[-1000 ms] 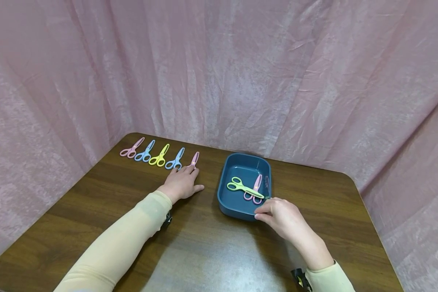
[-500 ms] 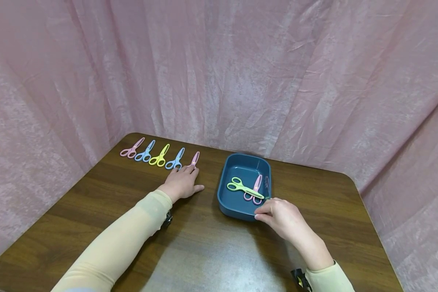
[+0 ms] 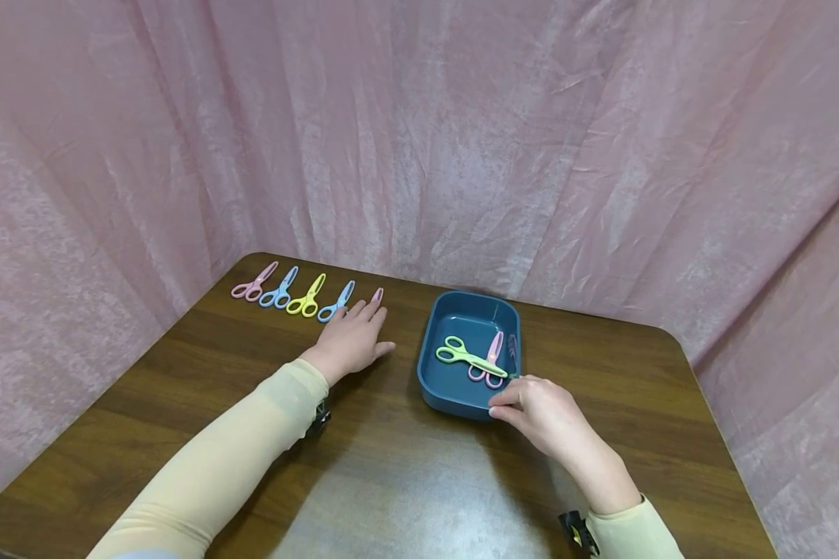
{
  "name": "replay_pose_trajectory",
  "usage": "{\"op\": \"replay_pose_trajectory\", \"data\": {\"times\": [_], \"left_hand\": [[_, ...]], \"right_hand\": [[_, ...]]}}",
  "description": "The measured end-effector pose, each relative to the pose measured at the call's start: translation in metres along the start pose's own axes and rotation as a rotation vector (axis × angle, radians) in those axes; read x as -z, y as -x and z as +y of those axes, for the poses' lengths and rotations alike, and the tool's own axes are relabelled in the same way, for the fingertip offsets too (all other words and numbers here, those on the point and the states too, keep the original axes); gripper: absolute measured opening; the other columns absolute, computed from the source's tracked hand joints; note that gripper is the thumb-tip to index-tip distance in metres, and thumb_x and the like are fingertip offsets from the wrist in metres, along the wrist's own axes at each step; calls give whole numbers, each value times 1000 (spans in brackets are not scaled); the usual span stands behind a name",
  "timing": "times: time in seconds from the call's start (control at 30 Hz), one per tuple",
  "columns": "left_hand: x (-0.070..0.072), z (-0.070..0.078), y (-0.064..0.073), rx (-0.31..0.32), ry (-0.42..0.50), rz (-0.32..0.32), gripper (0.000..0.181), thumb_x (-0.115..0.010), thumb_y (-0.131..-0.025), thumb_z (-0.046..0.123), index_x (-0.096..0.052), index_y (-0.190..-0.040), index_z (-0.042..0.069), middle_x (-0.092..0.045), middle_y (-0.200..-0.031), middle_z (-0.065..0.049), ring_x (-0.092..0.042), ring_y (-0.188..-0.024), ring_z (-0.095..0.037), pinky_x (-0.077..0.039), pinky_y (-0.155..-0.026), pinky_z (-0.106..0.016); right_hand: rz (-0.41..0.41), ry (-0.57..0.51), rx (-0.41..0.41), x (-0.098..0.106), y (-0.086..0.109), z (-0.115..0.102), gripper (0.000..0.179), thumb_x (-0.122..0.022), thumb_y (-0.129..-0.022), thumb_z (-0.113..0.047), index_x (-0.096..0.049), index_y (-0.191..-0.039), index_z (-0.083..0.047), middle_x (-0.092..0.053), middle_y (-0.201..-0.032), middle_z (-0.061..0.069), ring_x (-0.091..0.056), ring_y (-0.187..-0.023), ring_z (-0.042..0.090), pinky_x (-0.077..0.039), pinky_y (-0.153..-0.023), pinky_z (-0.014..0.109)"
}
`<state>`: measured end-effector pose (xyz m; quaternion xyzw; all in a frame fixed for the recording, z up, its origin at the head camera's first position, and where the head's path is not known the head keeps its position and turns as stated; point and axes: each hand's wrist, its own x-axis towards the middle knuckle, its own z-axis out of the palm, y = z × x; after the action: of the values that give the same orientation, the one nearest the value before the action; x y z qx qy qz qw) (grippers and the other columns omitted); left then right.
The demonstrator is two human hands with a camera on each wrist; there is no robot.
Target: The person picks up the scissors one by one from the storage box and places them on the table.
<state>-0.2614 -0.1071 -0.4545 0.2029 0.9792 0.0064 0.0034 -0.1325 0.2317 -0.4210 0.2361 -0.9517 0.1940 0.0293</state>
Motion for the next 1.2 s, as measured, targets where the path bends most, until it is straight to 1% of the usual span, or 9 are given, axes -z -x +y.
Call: {"op": "replay_pose_trajectory", "data": {"times": [0.1,0.23,0.33,0.43,0.53,0.67,0.8,0.9,1.2], "left_hand": [[6,4,2,-28,-21,47,75,-63,-112,50,-44,-168,4,-38,-175,-17,-34,-162,-41,-27,-128,-65],[13,11,5,-79,-45,137,69,-70,-110,42,-50,-164,4,-44,-171,-18,-39,-159,-40,-30,-127,-65],[18,19,7,-123,-45,196,65,-72,-109,37,-54,-161,3,-48,-169,-18,-42,-158,-40,-32,-125,-65],[23,27,9,-176,-33,229,62,-72,-109,35,-56,-160,3,-51,-167,-18,-45,-157,-40,-34,-125,-64],[26,34,10,-237,-26,249,58,-72,-110,32,-57,-158,3,-53,-165,-18,-48,-154,-39,-31,-128,-62],[26,40,12,-292,-20,265,56,-70,-111,32,-58,-158,3,-55,-164,-17,-51,-152,-38,-24,-131,-62],[27,45,13,-326,-4,277,57,-70,-111,33,-58,-158,4,-55,-163,-17,-51,-152,-39,-30,-127,-65],[29,50,13,-362,8,271,57,-69,-112,34,-58,-159,5,-54,-164,-16,-49,-153,-39,-34,-125,-65],[29,70,13,-485,26,196,61,-65,-113,40,-54,-163,8,-50,-169,-13,-42,-159,-37,-29,-128,-66]], "right_hand": [[-4,2,0,1,0,1,6,-88,-95,-17,-89,-100,-19,-81,-97,-9,-75,-97,19,-61,-85,44],[1,8,11,0,0,1,6,-88,-95,-17,-89,-100,-19,-81,-96,-9,-76,-97,19,-61,-84,43],[5,5,9,0,0,1,6,-89,-94,-17,-89,-100,-19,-81,-96,-10,-75,-96,19,-61,-84,43],[5,2,6,-1,-1,1,7,-89,-94,-16,-90,-100,-18,-81,-96,-9,-76,-96,19,-61,-84,44],[5,2,6,-2,0,1,7,-89,-94,-16,-90,-100,-18,-81,-96,-9,-76,-96,19,-61,-84,43],[4,1,10,0,0,1,6,-89,-94,-17,-90,-100,-18,-81,-96,-10,-75,-96,18,-61,-84,43],[0,-3,17,0,0,1,6,-88,-95,-16,-89,-100,-19,-81,-95,-10,-75,-95,18,-61,-84,43],[-5,-7,10,0,0,1,6,-88,-95,-16,-89,-100,-19,-81,-95,-10,-75,-95,18,-62,-83,43],[-6,-5,8,1,0,1,7,-88,-95,-17,-89,-102,-16,-81,-96,-8,-75,-95,18,-61,-83,43]]}}
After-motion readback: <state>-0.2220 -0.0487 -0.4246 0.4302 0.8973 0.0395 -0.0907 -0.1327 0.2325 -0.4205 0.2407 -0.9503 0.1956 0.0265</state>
